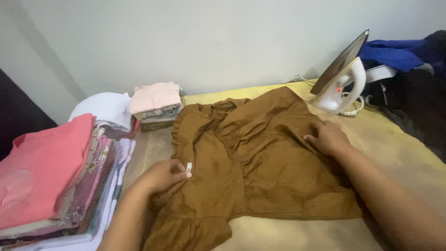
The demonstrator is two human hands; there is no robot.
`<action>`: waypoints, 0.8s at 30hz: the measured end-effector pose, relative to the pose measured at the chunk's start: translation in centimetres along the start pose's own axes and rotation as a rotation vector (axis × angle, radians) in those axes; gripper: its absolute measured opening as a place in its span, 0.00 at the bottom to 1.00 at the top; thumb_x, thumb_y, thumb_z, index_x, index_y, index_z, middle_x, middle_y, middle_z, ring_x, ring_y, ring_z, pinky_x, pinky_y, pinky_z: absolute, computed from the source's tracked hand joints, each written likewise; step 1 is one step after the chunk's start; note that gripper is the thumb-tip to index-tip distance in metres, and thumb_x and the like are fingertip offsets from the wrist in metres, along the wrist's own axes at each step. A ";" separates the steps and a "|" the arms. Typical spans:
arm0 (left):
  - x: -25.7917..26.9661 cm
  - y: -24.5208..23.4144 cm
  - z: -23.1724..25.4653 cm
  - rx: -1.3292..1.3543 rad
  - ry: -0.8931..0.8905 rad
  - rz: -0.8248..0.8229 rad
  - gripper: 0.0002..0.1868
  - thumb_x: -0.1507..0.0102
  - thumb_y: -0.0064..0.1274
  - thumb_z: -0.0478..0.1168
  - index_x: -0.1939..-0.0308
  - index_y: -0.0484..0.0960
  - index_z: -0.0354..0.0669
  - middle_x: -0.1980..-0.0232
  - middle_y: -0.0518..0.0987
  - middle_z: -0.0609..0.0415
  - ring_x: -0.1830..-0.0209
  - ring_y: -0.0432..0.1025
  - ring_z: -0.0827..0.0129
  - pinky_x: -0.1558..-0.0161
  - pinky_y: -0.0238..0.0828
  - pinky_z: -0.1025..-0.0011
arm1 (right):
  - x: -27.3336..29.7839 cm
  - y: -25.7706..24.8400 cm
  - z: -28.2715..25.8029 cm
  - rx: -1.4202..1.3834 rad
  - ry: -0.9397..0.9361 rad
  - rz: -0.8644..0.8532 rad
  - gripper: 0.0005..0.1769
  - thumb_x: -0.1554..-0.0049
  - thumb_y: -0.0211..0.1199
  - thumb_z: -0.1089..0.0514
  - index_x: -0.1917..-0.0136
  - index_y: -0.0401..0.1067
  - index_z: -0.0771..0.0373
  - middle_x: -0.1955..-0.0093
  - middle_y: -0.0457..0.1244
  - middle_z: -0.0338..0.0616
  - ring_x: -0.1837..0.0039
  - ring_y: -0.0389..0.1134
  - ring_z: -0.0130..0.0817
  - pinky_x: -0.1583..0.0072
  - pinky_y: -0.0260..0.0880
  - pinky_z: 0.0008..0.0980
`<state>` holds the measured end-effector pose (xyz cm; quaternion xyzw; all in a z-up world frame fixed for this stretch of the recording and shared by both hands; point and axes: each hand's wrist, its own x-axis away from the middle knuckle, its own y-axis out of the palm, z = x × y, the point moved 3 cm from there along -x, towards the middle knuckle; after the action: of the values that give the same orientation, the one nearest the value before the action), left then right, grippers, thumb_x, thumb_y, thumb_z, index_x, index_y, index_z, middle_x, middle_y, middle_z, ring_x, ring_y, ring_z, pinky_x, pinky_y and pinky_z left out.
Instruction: The person irons a pink t-shirt, folds it, and places it on a stack. Then they retrieve a brown dress from a laundry basket, button it, and iron the sleeves and body. The person continues ironing the dress throughout the clip.
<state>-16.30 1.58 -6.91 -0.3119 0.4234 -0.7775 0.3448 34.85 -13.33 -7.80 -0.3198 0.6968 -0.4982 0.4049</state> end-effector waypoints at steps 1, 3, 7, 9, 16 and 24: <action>0.1 -0.1 -0.8 0.062 0.012 0.018 0.24 0.45 0.62 0.60 0.61 0.86 0.44 0.58 0.87 0.48 0.55 0.82 0.59 0.51 0.76 0.63 | 0.5 0.5 0.1 -0.059 -0.017 0.061 0.27 0.47 0.67 0.45 0.37 0.74 0.57 0.44 0.67 0.59 0.41 0.67 0.58 0.42 0.69 0.50; 0.3 -0.7 -2.3 -0.026 -0.034 -0.011 0.24 0.45 0.64 0.61 0.60 0.86 0.46 0.57 0.86 0.48 0.55 0.81 0.60 0.51 0.75 0.63 | 1.2 0.5 0.3 -0.178 -0.046 0.185 0.16 0.43 0.64 0.50 0.45 0.79 0.58 0.46 0.70 0.57 0.43 0.70 0.57 0.41 0.70 0.51; 0.1 -2.7 -2.9 -0.139 -0.086 -0.060 0.24 0.45 0.64 0.61 0.58 0.84 0.47 0.57 0.86 0.50 0.54 0.80 0.60 0.51 0.74 0.63 | 2.4 -2.7 2.9 -0.026 0.085 0.244 0.11 0.39 0.63 0.54 0.45 0.80 0.57 0.45 0.70 0.57 0.42 0.71 0.56 0.41 0.70 0.53; -0.9 -3.4 -1.7 -0.146 -0.119 -0.065 0.22 0.44 0.64 0.58 0.56 0.85 0.48 0.56 0.86 0.49 0.54 0.81 0.59 0.49 0.76 0.61 | 3.0 -4.1 3.0 0.072 0.070 0.348 0.12 0.43 0.66 0.55 0.45 0.79 0.56 0.42 0.69 0.54 0.40 0.68 0.57 0.40 0.70 0.52; -7.9 -4.7 6.3 -0.231 -0.102 0.324 0.36 0.37 0.54 0.65 0.33 0.71 0.49 0.31 0.71 0.45 0.30 0.64 0.51 0.33 0.57 0.46 | 3.6 -4.9 -2.0 -0.009 -0.224 0.494 0.23 0.52 0.68 0.60 0.42 0.77 0.55 0.41 0.65 0.53 0.36 0.64 0.55 0.35 0.66 0.48; -11.1 -0.8 4.7 -0.167 -0.117 0.606 0.31 0.39 0.53 0.54 0.31 0.74 0.61 0.30 0.70 0.57 0.26 0.60 0.59 0.31 0.45 0.40 | -1.0 -5.2 -10.0 -0.241 -0.338 0.103 0.14 0.45 0.66 0.53 0.45 0.77 0.54 0.43 0.69 0.47 0.36 0.65 0.46 0.34 0.66 0.44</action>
<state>-6.55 8.74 -6.25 -0.2431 0.5390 -0.5827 0.5575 26.66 -9.70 -0.82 -0.4088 0.6889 -0.3292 0.4999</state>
